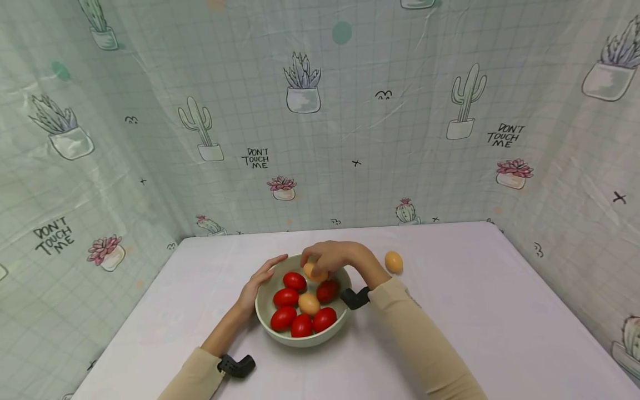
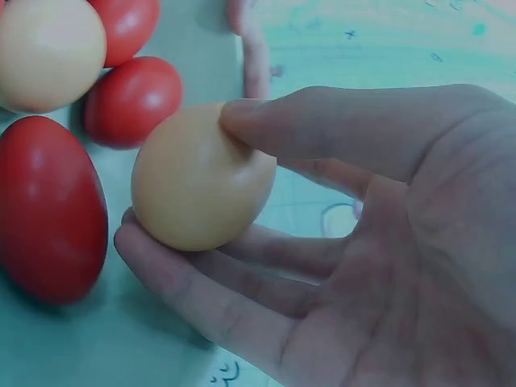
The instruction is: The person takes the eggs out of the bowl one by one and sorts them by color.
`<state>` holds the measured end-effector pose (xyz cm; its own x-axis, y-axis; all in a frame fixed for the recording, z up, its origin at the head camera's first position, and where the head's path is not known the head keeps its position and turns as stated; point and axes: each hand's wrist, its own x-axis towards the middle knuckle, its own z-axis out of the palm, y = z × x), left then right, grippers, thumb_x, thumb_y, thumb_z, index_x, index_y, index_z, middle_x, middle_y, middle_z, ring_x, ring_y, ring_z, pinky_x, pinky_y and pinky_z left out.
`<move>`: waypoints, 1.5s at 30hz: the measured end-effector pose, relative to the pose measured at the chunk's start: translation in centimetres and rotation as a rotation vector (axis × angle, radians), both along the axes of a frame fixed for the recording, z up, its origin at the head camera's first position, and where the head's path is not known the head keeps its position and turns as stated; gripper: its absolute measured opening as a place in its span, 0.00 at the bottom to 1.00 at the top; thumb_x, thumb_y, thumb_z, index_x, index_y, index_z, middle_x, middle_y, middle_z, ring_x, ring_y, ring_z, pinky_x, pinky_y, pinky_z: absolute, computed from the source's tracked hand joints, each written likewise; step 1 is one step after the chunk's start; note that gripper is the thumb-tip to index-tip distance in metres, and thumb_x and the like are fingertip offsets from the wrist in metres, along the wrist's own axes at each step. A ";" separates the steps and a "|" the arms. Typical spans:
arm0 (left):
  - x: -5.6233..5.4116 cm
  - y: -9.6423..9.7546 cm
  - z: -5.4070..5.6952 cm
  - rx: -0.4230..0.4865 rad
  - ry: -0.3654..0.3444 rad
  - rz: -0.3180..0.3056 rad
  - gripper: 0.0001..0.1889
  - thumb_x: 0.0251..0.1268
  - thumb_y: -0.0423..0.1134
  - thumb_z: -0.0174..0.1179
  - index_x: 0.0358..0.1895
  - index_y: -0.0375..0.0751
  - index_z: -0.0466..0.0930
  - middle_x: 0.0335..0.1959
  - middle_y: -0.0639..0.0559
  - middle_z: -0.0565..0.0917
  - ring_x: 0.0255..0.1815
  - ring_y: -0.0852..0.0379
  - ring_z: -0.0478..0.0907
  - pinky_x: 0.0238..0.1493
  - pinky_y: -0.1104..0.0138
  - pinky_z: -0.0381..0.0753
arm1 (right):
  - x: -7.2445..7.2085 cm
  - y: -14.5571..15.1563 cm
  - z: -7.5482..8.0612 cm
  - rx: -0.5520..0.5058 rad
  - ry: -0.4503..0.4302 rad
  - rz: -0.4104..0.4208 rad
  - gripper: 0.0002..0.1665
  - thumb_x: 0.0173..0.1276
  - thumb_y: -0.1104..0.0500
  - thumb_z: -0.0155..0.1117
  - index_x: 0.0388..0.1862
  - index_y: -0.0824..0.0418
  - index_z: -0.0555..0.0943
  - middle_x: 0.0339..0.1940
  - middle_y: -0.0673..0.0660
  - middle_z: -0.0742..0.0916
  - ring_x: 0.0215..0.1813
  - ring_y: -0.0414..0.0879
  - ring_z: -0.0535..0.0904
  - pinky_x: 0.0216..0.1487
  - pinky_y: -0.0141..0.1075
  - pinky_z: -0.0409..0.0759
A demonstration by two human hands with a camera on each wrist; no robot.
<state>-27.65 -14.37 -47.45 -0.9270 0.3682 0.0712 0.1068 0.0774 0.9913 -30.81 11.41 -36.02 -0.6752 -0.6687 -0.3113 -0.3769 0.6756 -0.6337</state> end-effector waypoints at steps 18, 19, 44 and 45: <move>0.3 0.2 -0.1 0.014 -0.009 0.009 0.28 0.81 0.44 0.33 0.80 0.48 0.63 0.81 0.48 0.64 0.82 0.44 0.60 0.81 0.52 0.62 | 2.6 5.5 1.0 -0.228 0.056 -0.206 0.23 0.74 0.57 0.62 0.66 0.43 0.78 0.57 0.53 0.84 0.57 0.51 0.82 0.59 0.47 0.83; 0.2 0.2 -0.2 0.017 -0.011 0.010 0.28 0.81 0.44 0.34 0.79 0.49 0.63 0.81 0.48 0.65 0.82 0.44 0.61 0.81 0.53 0.63 | 2.8 6.0 1.0 -0.234 0.074 -0.212 0.24 0.73 0.57 0.63 0.66 0.42 0.78 0.56 0.52 0.84 0.59 0.52 0.81 0.61 0.48 0.82; 0.1 0.1 0.0 0.022 -0.005 0.004 0.28 0.82 0.42 0.32 0.80 0.48 0.63 0.81 0.47 0.63 0.82 0.44 0.61 0.73 0.70 0.71 | 4.1 16.7 -1.3 -0.298 0.301 -0.321 0.32 0.67 0.64 0.68 0.71 0.57 0.76 0.62 0.62 0.83 0.59 0.57 0.82 0.54 0.40 0.84; 0.1 0.1 0.0 0.022 -0.002 0.005 0.28 0.82 0.42 0.31 0.80 0.48 0.63 0.82 0.47 0.63 0.82 0.44 0.61 0.73 0.71 0.71 | 4.1 17.1 -1.4 -0.302 0.295 -0.332 0.32 0.67 0.64 0.68 0.71 0.58 0.75 0.63 0.63 0.83 0.59 0.57 0.81 0.54 0.39 0.84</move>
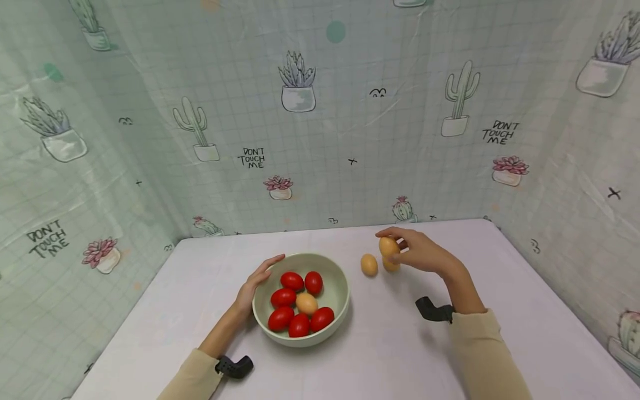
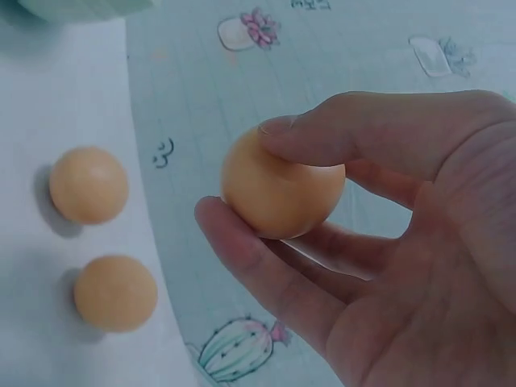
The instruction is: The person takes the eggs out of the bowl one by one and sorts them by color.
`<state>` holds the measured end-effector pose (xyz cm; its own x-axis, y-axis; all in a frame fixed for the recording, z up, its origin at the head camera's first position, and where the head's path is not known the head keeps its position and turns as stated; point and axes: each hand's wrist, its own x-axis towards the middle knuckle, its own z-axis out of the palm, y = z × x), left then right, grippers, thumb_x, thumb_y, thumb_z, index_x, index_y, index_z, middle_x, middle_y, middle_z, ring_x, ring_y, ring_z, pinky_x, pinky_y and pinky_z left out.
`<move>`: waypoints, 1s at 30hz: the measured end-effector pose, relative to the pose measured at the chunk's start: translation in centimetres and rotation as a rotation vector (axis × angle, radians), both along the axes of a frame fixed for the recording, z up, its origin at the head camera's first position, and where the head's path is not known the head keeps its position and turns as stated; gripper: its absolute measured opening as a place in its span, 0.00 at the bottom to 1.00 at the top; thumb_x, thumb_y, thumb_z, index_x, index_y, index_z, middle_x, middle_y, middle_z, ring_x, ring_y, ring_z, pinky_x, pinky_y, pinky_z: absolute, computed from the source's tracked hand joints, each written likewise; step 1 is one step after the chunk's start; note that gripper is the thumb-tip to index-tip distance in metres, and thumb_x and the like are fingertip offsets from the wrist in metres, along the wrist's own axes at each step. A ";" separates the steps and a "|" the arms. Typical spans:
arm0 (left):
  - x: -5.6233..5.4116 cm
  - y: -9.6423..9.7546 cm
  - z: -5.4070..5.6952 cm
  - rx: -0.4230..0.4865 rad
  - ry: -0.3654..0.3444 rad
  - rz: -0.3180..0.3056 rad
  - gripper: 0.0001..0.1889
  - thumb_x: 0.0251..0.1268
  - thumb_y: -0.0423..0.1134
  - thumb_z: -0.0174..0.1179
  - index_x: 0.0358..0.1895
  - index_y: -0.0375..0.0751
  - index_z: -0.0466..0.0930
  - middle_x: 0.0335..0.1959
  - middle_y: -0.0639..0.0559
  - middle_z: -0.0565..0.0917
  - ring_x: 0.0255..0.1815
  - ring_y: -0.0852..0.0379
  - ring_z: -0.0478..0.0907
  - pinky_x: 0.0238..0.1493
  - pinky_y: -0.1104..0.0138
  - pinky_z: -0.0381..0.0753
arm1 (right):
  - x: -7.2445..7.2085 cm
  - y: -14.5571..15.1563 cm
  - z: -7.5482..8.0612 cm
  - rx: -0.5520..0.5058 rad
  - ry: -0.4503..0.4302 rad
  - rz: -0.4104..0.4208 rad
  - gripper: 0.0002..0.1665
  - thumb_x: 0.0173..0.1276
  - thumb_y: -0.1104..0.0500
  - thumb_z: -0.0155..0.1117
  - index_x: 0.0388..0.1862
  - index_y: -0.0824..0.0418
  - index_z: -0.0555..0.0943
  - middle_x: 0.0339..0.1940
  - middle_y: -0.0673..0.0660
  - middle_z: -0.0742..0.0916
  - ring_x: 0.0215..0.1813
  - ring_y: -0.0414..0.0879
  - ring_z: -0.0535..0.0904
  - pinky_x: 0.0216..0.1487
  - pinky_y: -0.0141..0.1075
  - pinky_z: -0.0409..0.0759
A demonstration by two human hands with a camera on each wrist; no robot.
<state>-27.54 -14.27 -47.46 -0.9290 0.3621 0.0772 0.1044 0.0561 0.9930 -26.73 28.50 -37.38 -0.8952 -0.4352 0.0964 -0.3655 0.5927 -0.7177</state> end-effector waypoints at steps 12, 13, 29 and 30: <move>0.1 0.1 0.1 -0.003 -0.001 -0.004 0.28 0.82 0.41 0.31 0.80 0.48 0.62 0.82 0.48 0.63 0.82 0.45 0.60 0.72 0.73 0.71 | -0.7 2.6 -1.0 -0.009 -0.060 -0.099 0.33 0.68 0.62 0.66 0.73 0.59 0.74 0.65 0.66 0.81 0.59 0.58 0.80 0.52 0.41 0.80; 0.1 0.1 0.1 -0.005 0.001 -0.001 0.28 0.82 0.41 0.31 0.80 0.48 0.62 0.82 0.48 0.63 0.82 0.45 0.61 0.71 0.74 0.71 | -0.9 2.7 -1.2 -0.011 -0.065 -0.104 0.33 0.68 0.63 0.66 0.73 0.59 0.74 0.66 0.66 0.80 0.58 0.57 0.80 0.52 0.41 0.81; 0.0 -0.1 0.0 -0.008 -0.004 0.005 0.28 0.82 0.43 0.32 0.80 0.50 0.63 0.82 0.48 0.63 0.83 0.44 0.60 0.71 0.76 0.71 | -2.6 4.6 -3.7 -0.005 -0.100 -0.192 0.39 0.68 0.64 0.67 0.76 0.67 0.68 0.65 0.73 0.77 0.56 0.60 0.79 0.48 0.39 0.79; 0.1 0.0 0.1 -0.010 -0.004 0.003 0.28 0.82 0.43 0.32 0.80 0.50 0.63 0.82 0.48 0.63 0.83 0.45 0.59 0.71 0.75 0.71 | -2.6 4.7 -3.8 -0.003 -0.102 -0.200 0.39 0.68 0.64 0.67 0.77 0.67 0.67 0.65 0.73 0.77 0.57 0.61 0.79 0.49 0.40 0.79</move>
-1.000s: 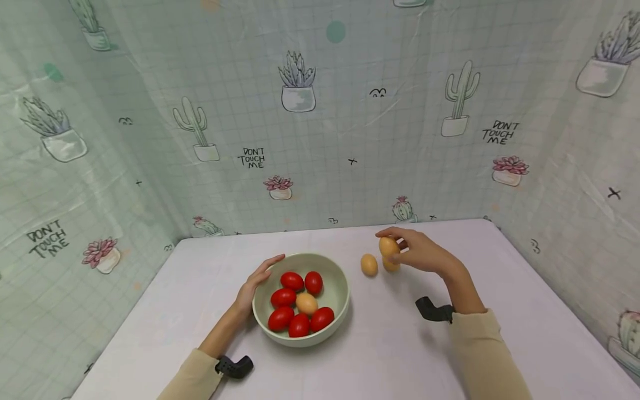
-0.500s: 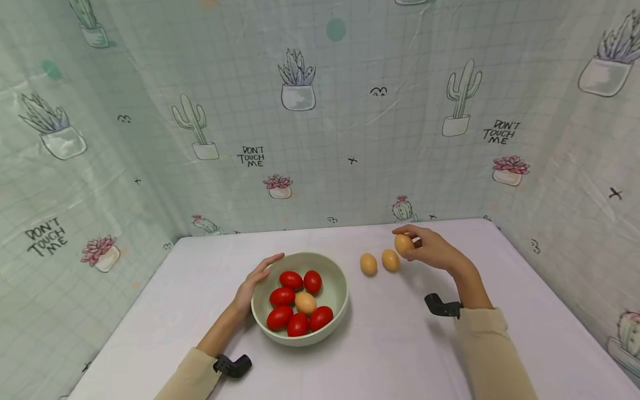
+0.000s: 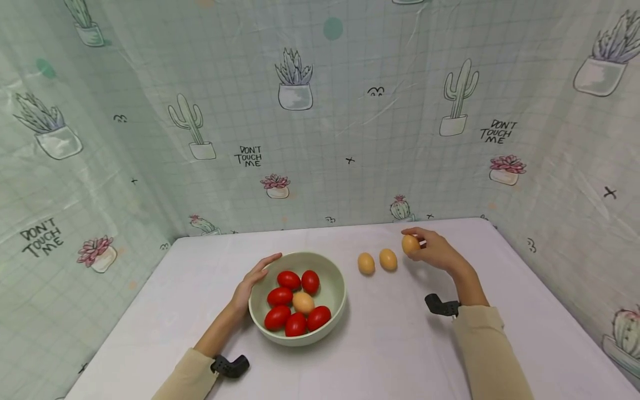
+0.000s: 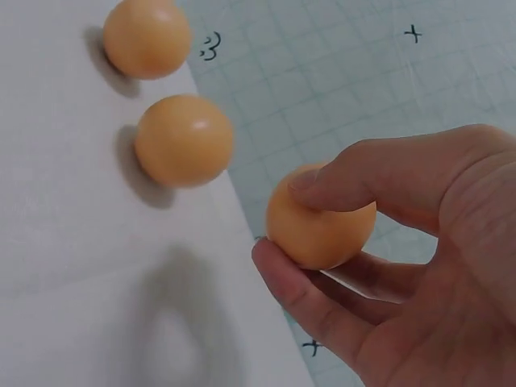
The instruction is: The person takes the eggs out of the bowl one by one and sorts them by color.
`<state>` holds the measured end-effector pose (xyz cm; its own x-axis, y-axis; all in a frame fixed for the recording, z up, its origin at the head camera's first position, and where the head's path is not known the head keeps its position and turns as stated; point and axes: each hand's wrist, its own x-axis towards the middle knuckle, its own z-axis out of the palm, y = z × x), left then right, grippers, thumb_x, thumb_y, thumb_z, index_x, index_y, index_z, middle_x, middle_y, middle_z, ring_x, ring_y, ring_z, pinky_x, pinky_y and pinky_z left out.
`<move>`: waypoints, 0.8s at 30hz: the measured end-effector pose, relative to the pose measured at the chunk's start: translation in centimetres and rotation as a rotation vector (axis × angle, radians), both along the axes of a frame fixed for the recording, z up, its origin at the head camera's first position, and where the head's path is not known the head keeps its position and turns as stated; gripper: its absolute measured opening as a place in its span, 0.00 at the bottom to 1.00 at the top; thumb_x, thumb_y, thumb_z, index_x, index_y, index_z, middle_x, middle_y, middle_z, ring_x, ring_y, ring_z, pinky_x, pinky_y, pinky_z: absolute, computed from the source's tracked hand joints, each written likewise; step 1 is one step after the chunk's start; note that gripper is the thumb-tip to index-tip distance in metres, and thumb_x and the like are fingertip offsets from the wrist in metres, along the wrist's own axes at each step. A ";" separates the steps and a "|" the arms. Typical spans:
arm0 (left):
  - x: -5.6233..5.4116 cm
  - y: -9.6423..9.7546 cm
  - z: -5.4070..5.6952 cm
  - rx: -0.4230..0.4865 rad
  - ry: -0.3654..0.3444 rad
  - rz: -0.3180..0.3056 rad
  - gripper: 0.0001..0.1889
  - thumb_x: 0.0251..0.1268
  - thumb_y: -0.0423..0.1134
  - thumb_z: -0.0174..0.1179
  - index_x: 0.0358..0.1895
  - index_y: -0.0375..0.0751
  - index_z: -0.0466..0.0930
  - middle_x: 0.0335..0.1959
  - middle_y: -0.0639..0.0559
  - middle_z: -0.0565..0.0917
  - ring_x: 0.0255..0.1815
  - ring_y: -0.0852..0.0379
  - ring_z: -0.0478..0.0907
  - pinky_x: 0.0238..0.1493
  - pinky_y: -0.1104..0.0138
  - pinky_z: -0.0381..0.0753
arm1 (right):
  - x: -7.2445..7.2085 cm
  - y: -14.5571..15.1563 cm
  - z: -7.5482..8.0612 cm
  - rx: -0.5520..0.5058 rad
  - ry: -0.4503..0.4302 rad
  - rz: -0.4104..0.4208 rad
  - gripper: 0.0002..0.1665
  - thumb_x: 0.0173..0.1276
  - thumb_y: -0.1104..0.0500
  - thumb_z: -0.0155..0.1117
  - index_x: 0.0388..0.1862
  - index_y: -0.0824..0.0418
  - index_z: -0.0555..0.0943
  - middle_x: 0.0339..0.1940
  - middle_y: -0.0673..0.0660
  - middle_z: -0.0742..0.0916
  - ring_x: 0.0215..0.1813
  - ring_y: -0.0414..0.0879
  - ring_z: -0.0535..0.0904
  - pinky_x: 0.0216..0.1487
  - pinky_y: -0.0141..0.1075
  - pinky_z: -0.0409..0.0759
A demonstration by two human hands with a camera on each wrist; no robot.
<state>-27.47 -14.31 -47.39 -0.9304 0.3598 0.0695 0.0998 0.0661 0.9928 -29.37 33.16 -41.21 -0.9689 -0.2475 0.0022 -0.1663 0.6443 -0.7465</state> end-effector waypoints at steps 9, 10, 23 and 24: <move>0.0 0.0 0.1 -0.005 0.004 -0.009 0.28 0.82 0.43 0.32 0.80 0.49 0.62 0.82 0.49 0.62 0.83 0.45 0.59 0.77 0.63 0.67 | -0.4 0.4 -1.6 0.053 -0.002 -0.063 0.41 0.67 0.57 0.68 0.76 0.67 0.67 0.65 0.75 0.78 0.64 0.68 0.75 0.56 0.56 0.80; 0.0 0.0 0.1 -0.006 0.005 -0.008 0.28 0.82 0.44 0.32 0.80 0.49 0.62 0.82 0.49 0.62 0.84 0.45 0.58 0.78 0.62 0.66 | -0.5 0.4 -1.7 0.057 -0.011 -0.066 0.40 0.67 0.57 0.68 0.76 0.67 0.68 0.65 0.75 0.78 0.64 0.68 0.75 0.56 0.56 0.80; -0.1 0.0 0.1 0.013 0.000 -0.022 0.28 0.82 0.43 0.32 0.80 0.48 0.61 0.82 0.48 0.62 0.83 0.44 0.59 0.73 0.71 0.71 | -0.9 0.3 -2.8 0.109 -0.041 -0.095 0.37 0.66 0.54 0.70 0.71 0.68 0.72 0.64 0.74 0.79 0.59 0.64 0.79 0.53 0.51 0.83; -0.1 0.0 0.1 0.013 -0.001 -0.020 0.28 0.82 0.43 0.32 0.80 0.48 0.61 0.82 0.48 0.62 0.83 0.44 0.59 0.72 0.73 0.71 | -0.9 0.3 -2.8 0.108 -0.046 -0.097 0.38 0.66 0.53 0.69 0.71 0.67 0.72 0.64 0.73 0.79 0.59 0.64 0.79 0.53 0.50 0.82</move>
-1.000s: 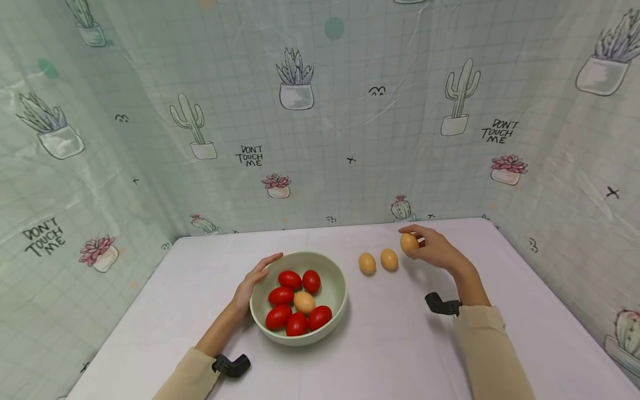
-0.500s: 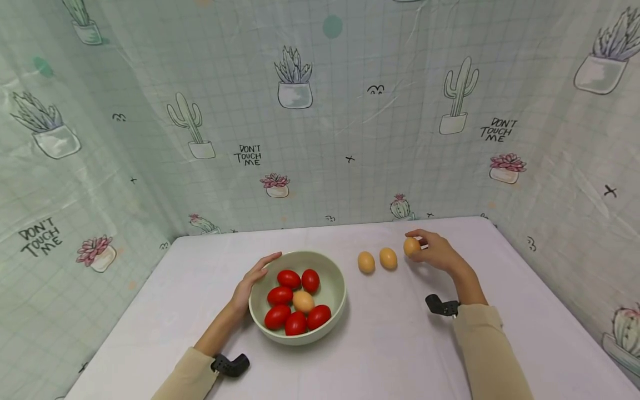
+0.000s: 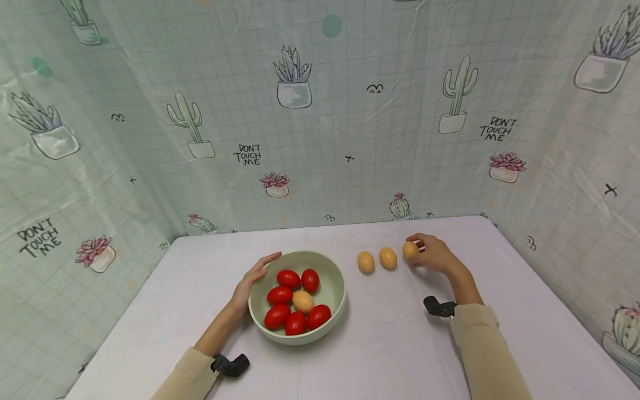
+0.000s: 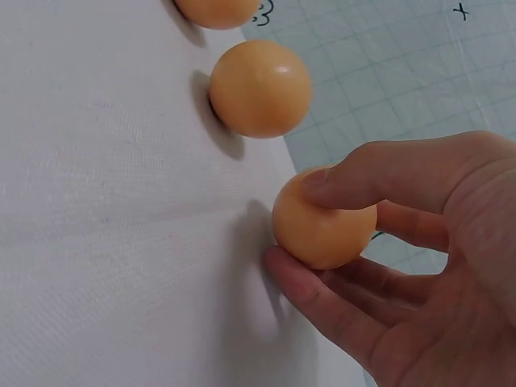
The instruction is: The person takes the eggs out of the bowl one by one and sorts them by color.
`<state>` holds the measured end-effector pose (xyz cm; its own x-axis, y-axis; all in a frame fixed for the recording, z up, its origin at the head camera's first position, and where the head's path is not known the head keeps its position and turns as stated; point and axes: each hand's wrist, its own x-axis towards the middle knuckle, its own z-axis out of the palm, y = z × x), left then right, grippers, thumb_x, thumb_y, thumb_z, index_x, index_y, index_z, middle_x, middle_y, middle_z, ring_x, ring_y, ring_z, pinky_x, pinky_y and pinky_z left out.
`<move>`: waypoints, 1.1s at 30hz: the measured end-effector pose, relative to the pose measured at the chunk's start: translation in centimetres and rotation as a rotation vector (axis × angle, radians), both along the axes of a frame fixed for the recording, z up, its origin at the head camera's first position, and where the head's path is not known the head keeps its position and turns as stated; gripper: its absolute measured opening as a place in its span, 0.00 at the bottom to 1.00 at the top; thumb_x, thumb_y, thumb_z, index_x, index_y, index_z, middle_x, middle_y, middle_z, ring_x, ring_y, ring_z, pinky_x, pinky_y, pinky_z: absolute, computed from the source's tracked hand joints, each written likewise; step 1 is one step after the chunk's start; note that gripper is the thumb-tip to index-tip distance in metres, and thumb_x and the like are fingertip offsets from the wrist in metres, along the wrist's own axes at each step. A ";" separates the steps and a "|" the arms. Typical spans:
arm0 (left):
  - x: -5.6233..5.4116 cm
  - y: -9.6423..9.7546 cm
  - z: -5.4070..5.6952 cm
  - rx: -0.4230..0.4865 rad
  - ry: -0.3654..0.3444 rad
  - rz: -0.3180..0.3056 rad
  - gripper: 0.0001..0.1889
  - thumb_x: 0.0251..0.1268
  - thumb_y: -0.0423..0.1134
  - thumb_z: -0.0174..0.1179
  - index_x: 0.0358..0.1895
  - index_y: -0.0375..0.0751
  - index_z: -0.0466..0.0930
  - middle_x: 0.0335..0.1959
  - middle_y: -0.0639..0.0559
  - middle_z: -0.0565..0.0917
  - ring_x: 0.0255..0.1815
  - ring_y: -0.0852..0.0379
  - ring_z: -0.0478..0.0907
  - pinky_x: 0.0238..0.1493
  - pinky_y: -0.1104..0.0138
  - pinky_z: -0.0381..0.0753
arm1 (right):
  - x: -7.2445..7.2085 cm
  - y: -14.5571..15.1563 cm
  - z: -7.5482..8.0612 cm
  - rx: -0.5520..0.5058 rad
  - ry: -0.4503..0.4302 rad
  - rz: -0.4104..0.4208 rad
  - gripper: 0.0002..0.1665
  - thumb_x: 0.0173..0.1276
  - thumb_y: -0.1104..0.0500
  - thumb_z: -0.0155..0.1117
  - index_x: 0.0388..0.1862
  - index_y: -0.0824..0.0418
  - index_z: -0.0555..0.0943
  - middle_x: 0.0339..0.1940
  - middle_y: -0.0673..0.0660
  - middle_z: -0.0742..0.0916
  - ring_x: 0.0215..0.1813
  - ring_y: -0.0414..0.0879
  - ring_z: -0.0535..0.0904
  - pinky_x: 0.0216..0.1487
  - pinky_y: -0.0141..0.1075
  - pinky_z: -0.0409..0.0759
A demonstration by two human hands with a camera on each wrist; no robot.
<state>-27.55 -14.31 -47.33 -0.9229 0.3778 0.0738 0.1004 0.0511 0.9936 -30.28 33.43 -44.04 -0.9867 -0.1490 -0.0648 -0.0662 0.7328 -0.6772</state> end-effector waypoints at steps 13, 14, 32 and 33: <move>0.1 -0.1 0.0 0.000 0.003 -0.002 0.28 0.82 0.43 0.32 0.80 0.49 0.61 0.82 0.47 0.62 0.83 0.44 0.59 0.72 0.72 0.71 | 0.2 -0.2 0.1 0.000 -0.058 0.018 0.41 0.67 0.53 0.69 0.74 0.69 0.69 0.67 0.76 0.77 0.62 0.66 0.77 0.60 0.57 0.80; 0.1 -0.1 0.0 -0.002 0.005 -0.001 0.28 0.82 0.43 0.32 0.80 0.49 0.61 0.82 0.48 0.62 0.83 0.44 0.59 0.73 0.71 0.71 | 0.2 -0.2 0.1 0.001 -0.060 0.017 0.41 0.67 0.53 0.69 0.75 0.70 0.69 0.67 0.76 0.77 0.62 0.66 0.77 0.60 0.56 0.81; 0.0 -0.1 -0.2 -0.015 0.005 0.005 0.28 0.82 0.43 0.31 0.80 0.51 0.61 0.82 0.48 0.62 0.83 0.44 0.59 0.75 0.65 0.70 | 0.5 -0.1 0.6 -0.025 -0.135 0.040 0.43 0.69 0.54 0.68 0.76 0.72 0.65 0.65 0.76 0.78 0.58 0.60 0.79 0.61 0.57 0.79; 0.0 -0.1 -0.2 -0.016 0.006 0.005 0.28 0.82 0.44 0.31 0.80 0.51 0.61 0.82 0.48 0.62 0.83 0.44 0.59 0.75 0.65 0.70 | 0.5 -0.1 0.7 -0.024 -0.133 0.042 0.43 0.69 0.54 0.68 0.76 0.72 0.64 0.64 0.76 0.78 0.57 0.60 0.79 0.61 0.57 0.79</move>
